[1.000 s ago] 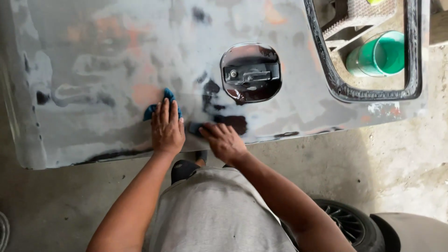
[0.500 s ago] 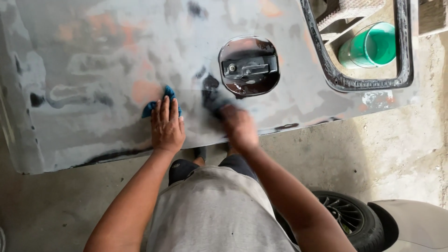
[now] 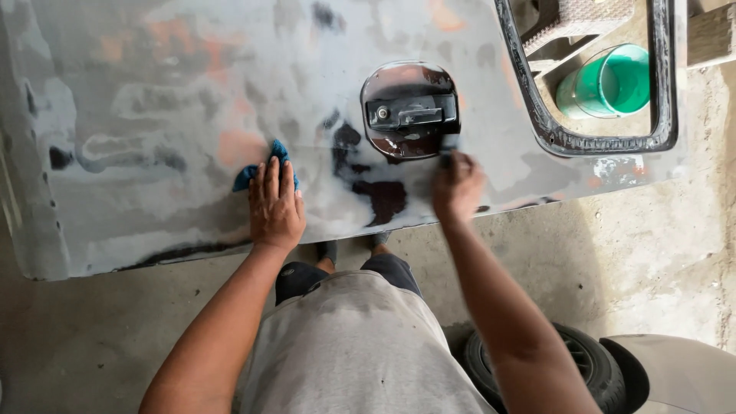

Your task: The person scrubs a silver car door panel with a black sponge and wipes it with a blue cloth. The person works around the door handle and the window frame, cleaning the surface thoroughly.

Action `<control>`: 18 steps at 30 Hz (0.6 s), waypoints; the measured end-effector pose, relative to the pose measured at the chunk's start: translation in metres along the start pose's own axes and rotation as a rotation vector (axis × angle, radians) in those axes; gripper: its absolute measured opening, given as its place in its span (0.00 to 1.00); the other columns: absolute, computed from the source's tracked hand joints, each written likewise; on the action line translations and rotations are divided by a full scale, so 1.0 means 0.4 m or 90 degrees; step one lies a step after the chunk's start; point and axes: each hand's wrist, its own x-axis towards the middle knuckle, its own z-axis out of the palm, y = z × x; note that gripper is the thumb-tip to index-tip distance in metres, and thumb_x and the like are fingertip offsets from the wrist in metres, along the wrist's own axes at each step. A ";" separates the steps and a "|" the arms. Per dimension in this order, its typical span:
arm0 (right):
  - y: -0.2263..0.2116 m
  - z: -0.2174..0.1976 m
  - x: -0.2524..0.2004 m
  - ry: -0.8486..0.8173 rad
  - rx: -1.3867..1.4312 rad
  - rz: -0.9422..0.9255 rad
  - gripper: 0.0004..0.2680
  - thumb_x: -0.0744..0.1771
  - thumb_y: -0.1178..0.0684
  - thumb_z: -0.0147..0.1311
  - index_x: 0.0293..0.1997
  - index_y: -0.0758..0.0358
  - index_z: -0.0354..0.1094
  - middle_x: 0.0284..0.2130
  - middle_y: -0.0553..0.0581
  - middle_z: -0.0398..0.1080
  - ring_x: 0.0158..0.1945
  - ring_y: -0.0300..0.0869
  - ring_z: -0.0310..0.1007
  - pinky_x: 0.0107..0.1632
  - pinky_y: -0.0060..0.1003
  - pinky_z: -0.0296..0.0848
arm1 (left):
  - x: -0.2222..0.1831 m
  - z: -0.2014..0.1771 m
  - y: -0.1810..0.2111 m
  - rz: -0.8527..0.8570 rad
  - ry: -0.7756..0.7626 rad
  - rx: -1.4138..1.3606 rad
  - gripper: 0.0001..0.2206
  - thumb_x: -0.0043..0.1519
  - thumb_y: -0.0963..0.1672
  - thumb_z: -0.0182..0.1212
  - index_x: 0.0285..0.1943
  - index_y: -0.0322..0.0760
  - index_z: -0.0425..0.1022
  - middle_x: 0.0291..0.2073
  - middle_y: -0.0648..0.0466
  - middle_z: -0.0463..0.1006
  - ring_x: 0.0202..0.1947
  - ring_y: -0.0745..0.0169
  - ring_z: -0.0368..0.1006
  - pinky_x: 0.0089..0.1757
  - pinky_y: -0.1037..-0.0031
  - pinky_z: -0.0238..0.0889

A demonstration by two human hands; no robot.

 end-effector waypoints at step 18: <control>0.140 0.043 0.037 0.017 -0.020 0.080 0.15 0.68 0.54 0.56 0.64 0.58 0.69 0.58 0.65 0.67 0.56 0.56 0.66 0.57 0.50 0.68 | -0.005 0.001 0.004 -0.003 0.011 -0.009 0.27 0.68 0.46 0.52 0.77 0.33 0.60 0.75 0.39 0.57 0.74 0.34 0.52 0.68 0.46 0.45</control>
